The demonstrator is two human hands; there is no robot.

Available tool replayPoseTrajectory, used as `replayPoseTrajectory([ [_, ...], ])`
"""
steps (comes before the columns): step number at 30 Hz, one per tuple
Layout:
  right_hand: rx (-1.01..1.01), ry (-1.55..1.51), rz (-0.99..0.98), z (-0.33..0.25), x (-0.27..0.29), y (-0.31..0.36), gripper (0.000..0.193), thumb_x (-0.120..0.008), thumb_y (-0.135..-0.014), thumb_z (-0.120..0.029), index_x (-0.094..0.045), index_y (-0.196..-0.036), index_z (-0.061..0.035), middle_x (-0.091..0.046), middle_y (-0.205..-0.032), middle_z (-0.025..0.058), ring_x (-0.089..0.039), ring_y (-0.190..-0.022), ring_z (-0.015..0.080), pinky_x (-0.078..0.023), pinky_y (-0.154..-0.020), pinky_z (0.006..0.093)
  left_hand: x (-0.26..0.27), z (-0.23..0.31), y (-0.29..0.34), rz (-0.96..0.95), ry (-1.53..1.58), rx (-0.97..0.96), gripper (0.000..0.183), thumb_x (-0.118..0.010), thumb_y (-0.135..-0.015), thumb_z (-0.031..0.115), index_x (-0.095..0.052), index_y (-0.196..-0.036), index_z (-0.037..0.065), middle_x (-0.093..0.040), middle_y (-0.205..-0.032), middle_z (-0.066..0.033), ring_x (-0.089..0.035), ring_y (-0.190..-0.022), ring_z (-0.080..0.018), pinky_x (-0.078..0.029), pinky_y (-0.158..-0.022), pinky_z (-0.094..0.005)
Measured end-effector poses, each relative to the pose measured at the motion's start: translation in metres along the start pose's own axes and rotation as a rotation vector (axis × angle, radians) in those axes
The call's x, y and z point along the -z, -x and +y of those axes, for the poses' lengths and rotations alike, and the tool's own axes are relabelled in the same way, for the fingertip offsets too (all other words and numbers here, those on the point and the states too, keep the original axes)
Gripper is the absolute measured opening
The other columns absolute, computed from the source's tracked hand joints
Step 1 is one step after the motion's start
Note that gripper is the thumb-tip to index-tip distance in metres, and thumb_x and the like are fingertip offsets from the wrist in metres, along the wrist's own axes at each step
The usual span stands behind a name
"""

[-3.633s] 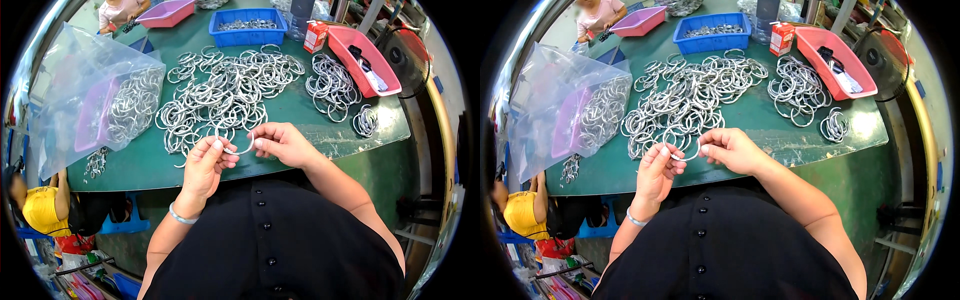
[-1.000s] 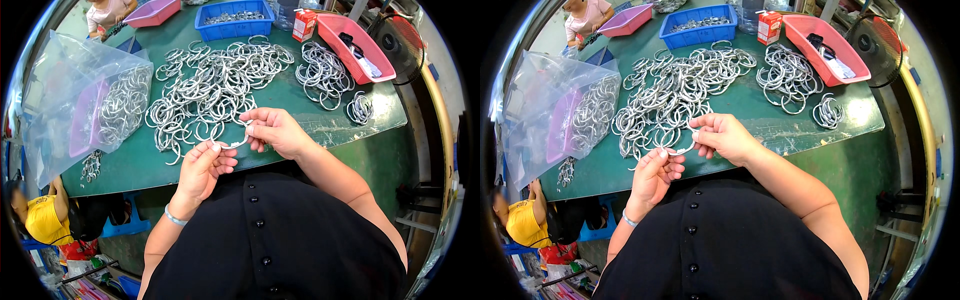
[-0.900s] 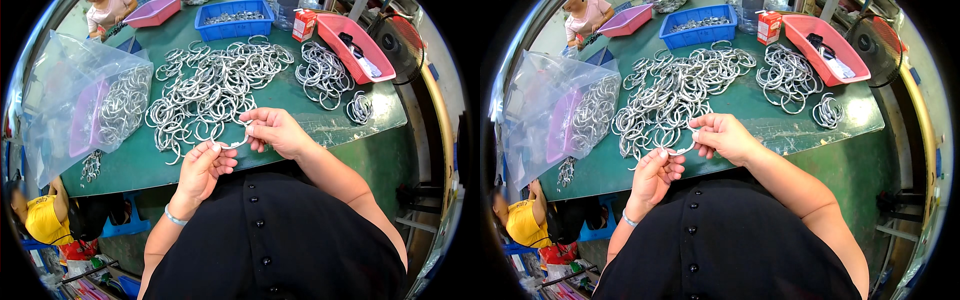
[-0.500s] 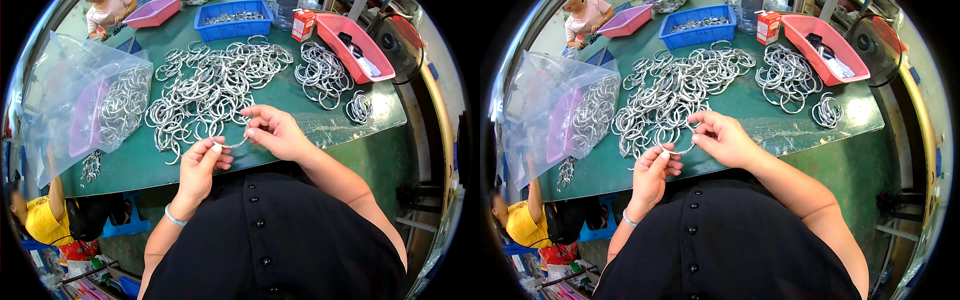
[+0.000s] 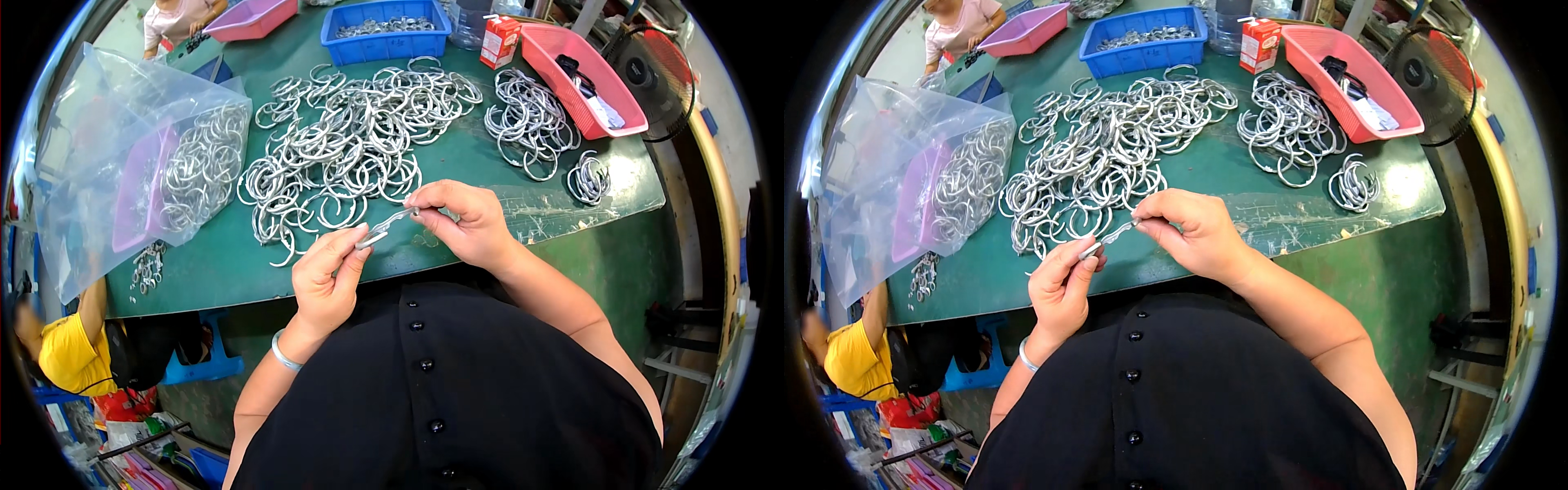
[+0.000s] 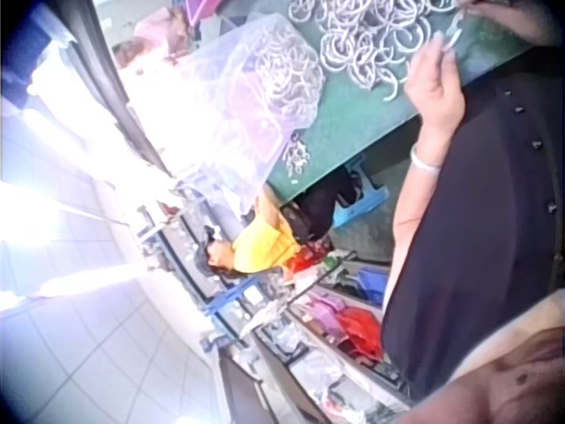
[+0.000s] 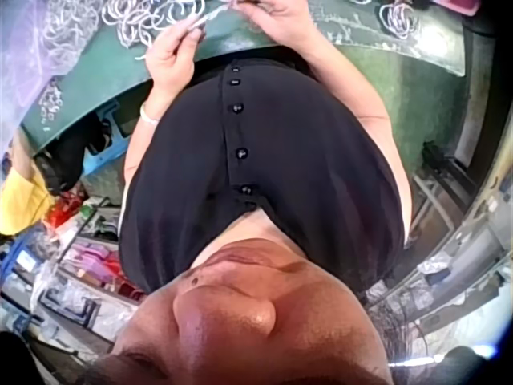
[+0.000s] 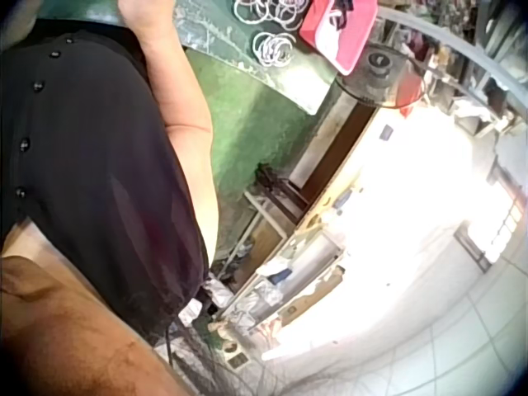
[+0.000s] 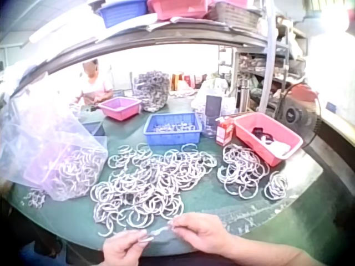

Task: The person picks up metal hook components from a green table and joins them together by hand one by one, occasionally retrieving more components from a plastic bag.

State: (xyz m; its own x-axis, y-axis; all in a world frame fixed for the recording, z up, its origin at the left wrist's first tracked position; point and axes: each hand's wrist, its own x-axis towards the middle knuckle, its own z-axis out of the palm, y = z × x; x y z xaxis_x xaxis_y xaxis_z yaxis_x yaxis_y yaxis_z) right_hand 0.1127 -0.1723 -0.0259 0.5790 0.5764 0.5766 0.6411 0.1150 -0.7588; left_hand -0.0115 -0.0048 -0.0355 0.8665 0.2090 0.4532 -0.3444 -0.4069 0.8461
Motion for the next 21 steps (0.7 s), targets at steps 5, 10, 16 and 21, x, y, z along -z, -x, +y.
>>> replayPoseTrajectory([
  [5,-0.067,-0.033,-0.023,-0.003,0.001,0.001,0.013,-0.061,-0.073,0.003,-0.060,-0.085,-0.0019,-0.061,-0.079,0.0084,-0.060,-0.071,0.0162,-0.046,-0.063,0.0242,0.000,-0.001,0.001,-0.004,-0.038,-0.028,0.023,-0.051,-0.080,-0.007,-0.057,-0.102,-0.003,-0.058,-0.087,-0.0103,-0.058,-0.075,-0.0144,-0.048,-0.067,-0.0238],
  [10,-0.047,-0.064,-0.021,-0.004,0.002,-0.001,0.012,-0.061,-0.073,0.002,-0.060,-0.085,-0.0014,-0.061,-0.078,0.0083,-0.060,-0.070,0.0158,-0.046,-0.062,0.0241,-0.002,0.002,-0.002,-0.006,0.033,0.033,0.021,-0.050,-0.083,-0.001,-0.056,-0.103,-0.004,-0.059,-0.085,-0.0100,-0.058,-0.075,-0.0147,-0.048,-0.067,-0.0240],
  [16,-0.145,-0.228,-0.162,-0.021,0.001,-0.005,0.013,-0.063,-0.073,0.000,-0.060,-0.085,0.0012,-0.061,-0.078,0.0077,-0.059,-0.070,0.0134,-0.046,-0.062,0.0234,0.000,-0.003,-0.004,-0.003,0.840,0.645,0.018,-0.046,-0.088,0.010,-0.055,-0.099,-0.001,-0.059,-0.080,-0.0074,-0.057,-0.067,-0.0140,-0.048,-0.062,-0.0260],
  [21,-0.128,-0.266,-0.179,-0.028,-0.003,-0.008,0.013,-0.064,-0.073,-0.002,-0.060,-0.085,0.0009,-0.061,-0.078,0.0072,-0.058,-0.069,0.0130,-0.046,-0.062,0.0238,0.001,-0.011,-0.002,-0.100,1.088,0.675,0.018,-0.045,-0.088,0.009,-0.055,-0.099,-0.001,-0.060,-0.080,-0.0080,-0.058,-0.069,-0.0137,-0.048,-0.063,-0.0249],
])
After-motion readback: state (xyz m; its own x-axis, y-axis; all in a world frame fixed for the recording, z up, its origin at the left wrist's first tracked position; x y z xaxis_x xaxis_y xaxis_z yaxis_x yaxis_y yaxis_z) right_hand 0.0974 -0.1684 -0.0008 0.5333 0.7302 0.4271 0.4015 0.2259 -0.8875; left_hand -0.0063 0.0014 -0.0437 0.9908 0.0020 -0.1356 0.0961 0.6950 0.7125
